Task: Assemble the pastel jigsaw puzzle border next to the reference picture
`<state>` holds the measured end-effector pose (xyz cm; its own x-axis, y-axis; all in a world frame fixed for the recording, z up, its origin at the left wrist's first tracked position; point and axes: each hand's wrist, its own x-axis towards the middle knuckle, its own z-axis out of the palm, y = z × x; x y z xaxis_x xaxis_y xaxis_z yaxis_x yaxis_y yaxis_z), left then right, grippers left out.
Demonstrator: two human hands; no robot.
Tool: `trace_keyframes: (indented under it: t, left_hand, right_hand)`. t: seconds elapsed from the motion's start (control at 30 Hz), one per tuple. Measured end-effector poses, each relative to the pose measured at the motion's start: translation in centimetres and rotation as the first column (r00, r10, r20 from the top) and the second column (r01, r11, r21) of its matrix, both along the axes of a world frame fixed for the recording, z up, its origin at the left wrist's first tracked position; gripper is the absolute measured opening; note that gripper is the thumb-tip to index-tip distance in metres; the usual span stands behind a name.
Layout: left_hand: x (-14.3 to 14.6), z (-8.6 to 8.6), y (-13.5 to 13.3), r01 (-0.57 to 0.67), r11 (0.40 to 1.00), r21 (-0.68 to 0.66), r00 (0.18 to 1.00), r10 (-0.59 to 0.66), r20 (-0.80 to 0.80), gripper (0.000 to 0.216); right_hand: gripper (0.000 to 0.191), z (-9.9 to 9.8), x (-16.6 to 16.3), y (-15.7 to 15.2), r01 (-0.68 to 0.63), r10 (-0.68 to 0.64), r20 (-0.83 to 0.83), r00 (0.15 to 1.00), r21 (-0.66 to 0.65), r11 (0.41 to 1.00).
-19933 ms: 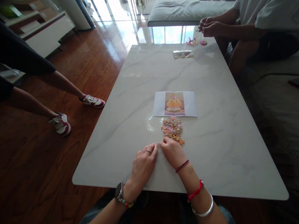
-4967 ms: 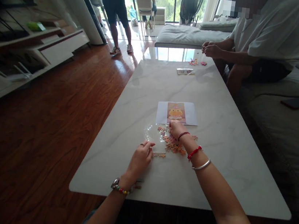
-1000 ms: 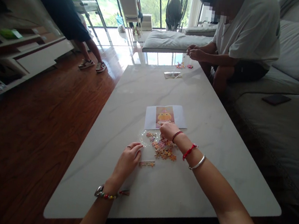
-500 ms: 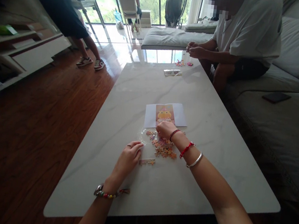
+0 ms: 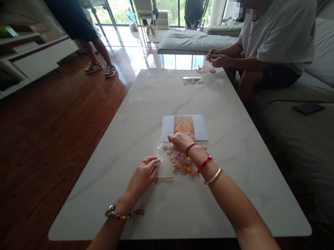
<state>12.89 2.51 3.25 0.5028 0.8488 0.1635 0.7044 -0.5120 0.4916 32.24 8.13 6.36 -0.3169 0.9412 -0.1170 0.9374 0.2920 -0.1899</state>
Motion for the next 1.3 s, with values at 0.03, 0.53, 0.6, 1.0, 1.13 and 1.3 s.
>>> trace_keyframes:
  t: [0.03,0.53,0.6,1.0,1.13,1.3]
  left_hand:
    - [0.0,0.0,0.0,-0.002,1.000,0.004,1.000,0.002,0.008,0.026]
    - [0.6,-0.3,-0.4,0.014,1.000,0.017,0.999,-0.014,0.029,0.025]
    - [0.6,-0.3,-0.5,0.021,1.000,0.022,0.999,-0.022,0.027,0.025]
    - [0.4,-0.3,-0.5,0.022,0.999,0.025,0.999,-0.022,0.024,0.024]
    - [0.1,-0.3,-0.3,0.010,1.000,0.024,1.000,-0.010,0.023,0.025]
    - [-0.2,-0.4,0.0,-0.013,1.000,0.026,1.000,0.012,0.026,0.025]
  right_hand:
    - [0.023,0.0,0.2,0.1,0.010,-0.010,-0.020,1.000,0.001,1.000]
    - [0.011,-2.7,6.2,-8.6,0.138,-0.131,-0.247,0.960,0.010,0.990]
    - [0.007,-2.8,5.8,-8.6,0.159,-0.150,-0.255,0.955,0.015,0.987]
    - [0.010,-3.2,5.7,-8.5,0.196,-0.180,-0.313,0.933,0.021,0.980]
    - [0.009,-2.5,6.5,-9.0,0.246,-0.206,-0.381,0.901,0.060,0.967]
    - [0.014,-1.4,7.0,-10.3,0.318,-0.249,-0.393,0.885,0.119,0.941]
